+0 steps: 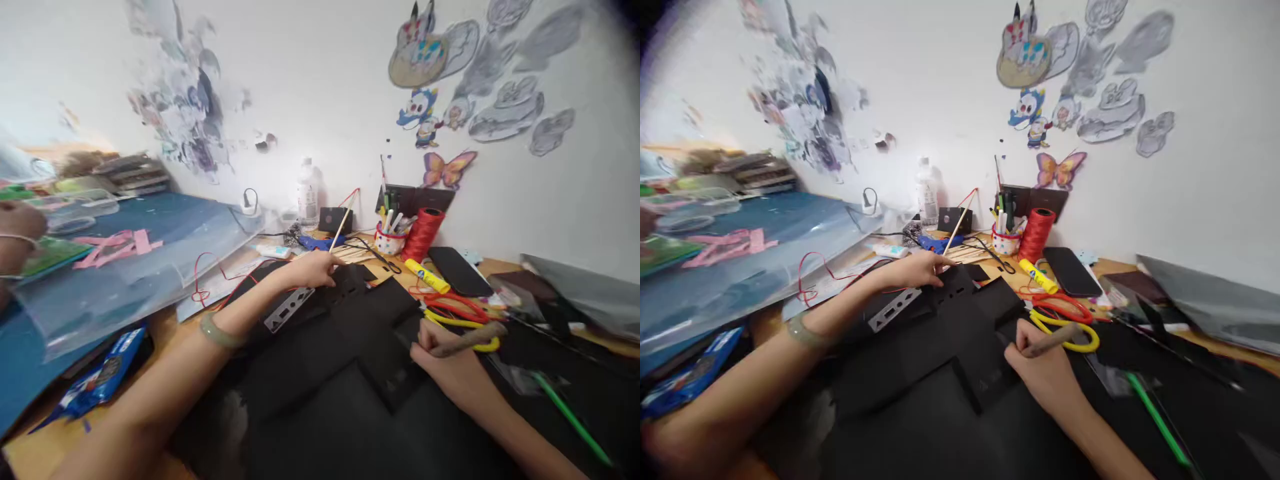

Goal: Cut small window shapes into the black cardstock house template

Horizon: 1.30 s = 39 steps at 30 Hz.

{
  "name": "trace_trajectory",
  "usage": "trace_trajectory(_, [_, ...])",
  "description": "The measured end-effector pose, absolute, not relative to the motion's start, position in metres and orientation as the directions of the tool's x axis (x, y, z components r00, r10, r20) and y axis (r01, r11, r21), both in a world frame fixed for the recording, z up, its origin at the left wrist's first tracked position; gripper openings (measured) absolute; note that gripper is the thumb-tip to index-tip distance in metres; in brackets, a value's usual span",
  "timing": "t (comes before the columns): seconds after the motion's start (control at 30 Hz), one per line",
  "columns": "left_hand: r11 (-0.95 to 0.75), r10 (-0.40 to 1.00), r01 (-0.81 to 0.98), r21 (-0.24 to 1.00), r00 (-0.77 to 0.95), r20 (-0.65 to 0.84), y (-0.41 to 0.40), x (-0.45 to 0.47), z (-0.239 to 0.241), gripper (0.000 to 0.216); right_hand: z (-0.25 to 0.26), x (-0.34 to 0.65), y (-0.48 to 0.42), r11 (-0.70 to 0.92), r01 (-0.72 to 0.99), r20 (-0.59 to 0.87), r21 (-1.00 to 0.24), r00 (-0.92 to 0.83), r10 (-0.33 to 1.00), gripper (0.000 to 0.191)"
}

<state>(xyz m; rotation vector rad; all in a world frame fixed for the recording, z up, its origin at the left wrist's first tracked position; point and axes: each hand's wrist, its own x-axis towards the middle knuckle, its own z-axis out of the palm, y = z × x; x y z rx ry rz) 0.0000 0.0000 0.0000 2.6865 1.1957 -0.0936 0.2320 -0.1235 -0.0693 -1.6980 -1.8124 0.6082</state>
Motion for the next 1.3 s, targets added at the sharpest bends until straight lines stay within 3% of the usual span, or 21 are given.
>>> trace_trajectory(0.27, [-0.664, 0.649, 0.718, 0.208, 0.692, -0.318, -0.007, -0.016, 0.015, 0.053, -0.066, 0.234, -0.121, 0.080, 0.753, 0.078, -0.653, -0.038, 0.996, 0.022])
trace_trajectory(0.37, [-0.656, 0.703, 0.731, 0.185, 0.682, -0.202, -0.007, -0.021, 0.021, 0.056, -0.067, 0.235, -0.121, 0.096, 0.744, 0.092, -0.661, -0.047, 0.995, 0.022])
trace_trajectory(0.43, [-0.669, 0.727, 0.722, 0.176, 0.685, -0.045, -0.011, -0.021, 0.027, 0.043, -0.068, 0.235, -0.121, 0.100, 0.742, 0.095, -0.663, -0.049, 0.994, 0.023])
trace_trajectory(0.6, [-0.793, 0.608, 0.580, 0.184, 0.771, 0.190, -0.036, -0.018, 0.032, 0.027, -0.069, 0.234, -0.121, 0.086, 0.742, 0.092, -0.664, -0.033, 0.995, 0.023])
trace_trajectory(0.8, [-0.875, 0.484, 0.475, 0.096, 0.852, 0.198, -0.052, 0.000, -0.004, 0.045, -0.071, 0.236, -0.120, 0.093, 0.727, 0.090, -0.680, -0.044, 0.995, 0.023])
trace_trajectory(0.97, [-0.886, 0.461, 0.463, 0.031, 0.872, 0.165, -0.045, 0.012, -0.017, 0.044, -0.073, 0.236, -0.121, 0.090, 0.734, 0.101, -0.673, -0.030, 0.994, 0.024])
trace_trajectory(1.1, [-0.875, 0.480, 0.482, 0.037, 0.856, 0.193, -0.059, -0.001, -0.008, 0.043, -0.072, 0.236, -0.121, 0.087, 0.730, 0.079, -0.678, -0.046, 0.996, 0.023])
trace_trajectory(1.23, [-0.907, 0.420, 0.414, 0.083, 0.904, 0.082, -0.078, -0.020, -0.007, 0.045, -0.071, 0.237, -0.121, 0.087, 0.734, 0.075, -0.674, -0.050, 0.996, 0.024])
trace_trajectory(1.3, [-0.879, 0.476, 0.465, 0.109, 0.871, 0.123, -0.090, -0.031, -0.006, 0.046, -0.072, 0.237, -0.121, 0.084, 0.741, 0.080, -0.666, -0.042, 0.996, 0.023])
